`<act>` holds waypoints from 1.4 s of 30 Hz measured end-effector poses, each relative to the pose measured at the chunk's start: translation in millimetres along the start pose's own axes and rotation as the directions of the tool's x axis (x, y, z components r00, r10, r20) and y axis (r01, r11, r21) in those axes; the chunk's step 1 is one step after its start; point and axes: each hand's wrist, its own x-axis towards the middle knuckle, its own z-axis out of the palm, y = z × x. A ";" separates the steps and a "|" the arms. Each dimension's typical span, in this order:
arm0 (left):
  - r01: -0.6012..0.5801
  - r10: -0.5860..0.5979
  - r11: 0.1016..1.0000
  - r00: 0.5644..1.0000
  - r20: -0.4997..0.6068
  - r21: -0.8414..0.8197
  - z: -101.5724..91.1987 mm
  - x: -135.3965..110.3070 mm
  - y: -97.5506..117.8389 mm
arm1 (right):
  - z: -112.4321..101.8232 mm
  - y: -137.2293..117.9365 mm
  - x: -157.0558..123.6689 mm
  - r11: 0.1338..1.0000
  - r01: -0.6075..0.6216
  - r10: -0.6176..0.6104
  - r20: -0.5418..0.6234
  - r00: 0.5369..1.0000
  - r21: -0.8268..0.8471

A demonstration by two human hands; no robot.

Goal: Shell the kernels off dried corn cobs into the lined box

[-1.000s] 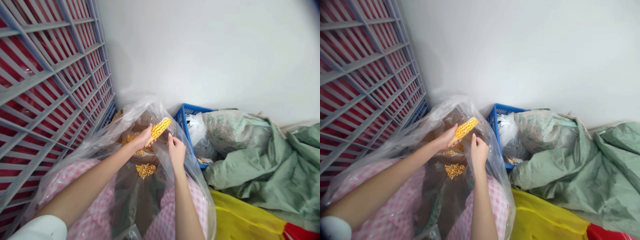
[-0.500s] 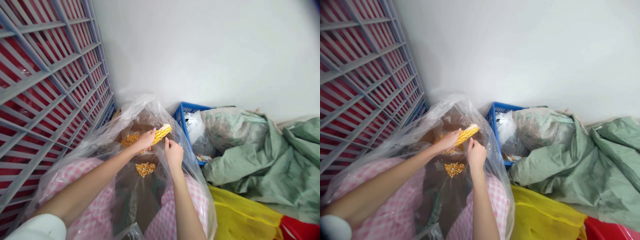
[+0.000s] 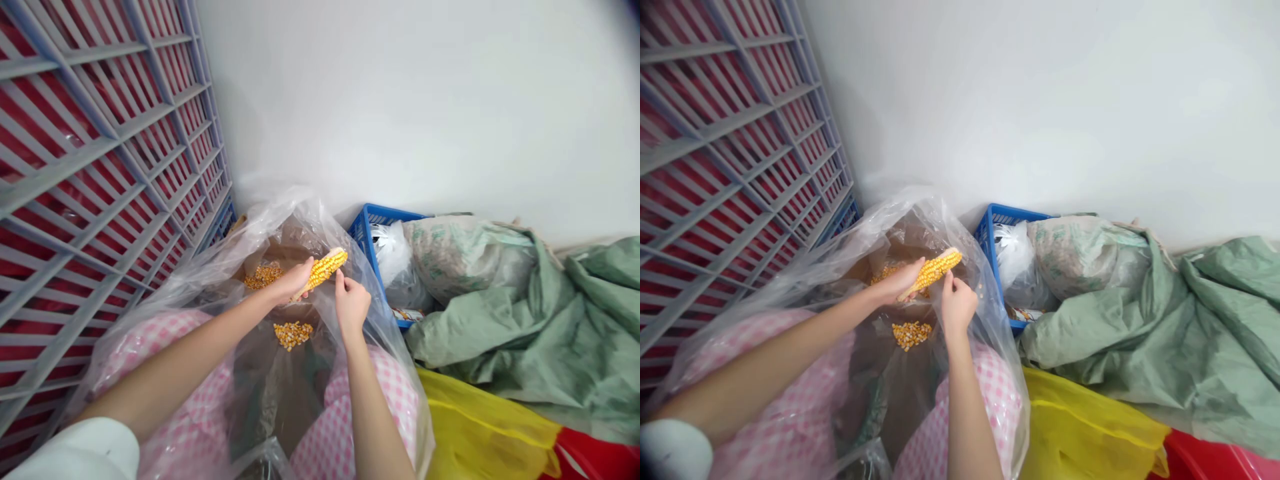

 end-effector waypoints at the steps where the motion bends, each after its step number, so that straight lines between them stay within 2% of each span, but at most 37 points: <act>1: 0.022 -0.022 1.000 1.000 0.014 -0.017 0.4 0.6 -0.3 | 0.2 0.2 0.0 1.000 -0.010 0.010 -0.008 1.000 -0.010; 4: 0.084 -0.079 0.993 0.995 0.061 -0.079 1.2 2.7 -0.3 | 0.5 1.1 1.3 1.000 -0.027 0.026 -0.024 0.999 -0.013; 8: 0.107 -0.087 0.973 0.991 0.104 -0.205 2.7 5.8 0.9 | 2.7 1.5 4.9 0.998 -0.026 0.029 -0.064 0.998 0.056; 10: 0.148 -0.091 0.944 0.976 0.197 -0.294 5.5 6.9 1.1 | 5.3 0.1 6.1 0.990 -0.034 0.046 -0.081 0.996 0.139; 13: 0.222 -0.031 0.866 0.918 0.394 -0.448 10.8 7.6 1.2 | 7.5 -3.7 7.3 0.950 -0.056 0.095 -0.114 0.989 0.307; 14: 0.220 -0.006 0.853 0.911 0.413 -0.473 11.6 7.8 1.6 | 6.7 -5.0 7.9 0.937 -0.062 0.110 -0.124 0.986 0.343; 16: 0.168 0.006 0.869 0.937 0.350 -0.465 10.0 8.5 3.8 | 2.3 -6.8 9.6 0.919 -0.081 0.142 -0.134 0.981 0.387; 19: 0.091 0.003 0.890 0.979 0.204 -0.447 1.5 10.6 9.9 | -8.4 -7.8 12.6 0.892 -0.098 0.148 -0.081 0.986 0.441; 24: 0.003 0.026 0.926 0.997 0.072 -0.377 -6.5 14.7 17.6 | -18.1 -6.4 16.6 0.932 -0.089 0.090 0.012 0.996 0.352; 28: -0.052 0.056 0.975 0.998 0.011 -0.215 -2.9 14.6 17.3 | -18.9 -2.3 20.0 0.956 -0.053 0.046 0.031 0.998 0.288; 33: -0.103 0.102 0.988 0.995 -0.015 -0.116 1.0 11.7 15.4 | -20.5 3.4 22.9 0.967 -0.051 0.037 0.061 0.997 0.249; 37: -0.186 0.187 0.982 0.981 -0.054 0.037 0.7 6.7 15.5 | -21.0 7.2 24.1 0.965 -0.046 0.026 0.084 0.996 0.259; 42: -0.246 0.281 0.938 0.952 -0.119 0.245 -1.4 0.8 15.8 | -18.8 6.8 21.0 0.974 -0.102 0.081 0.108 0.991 0.200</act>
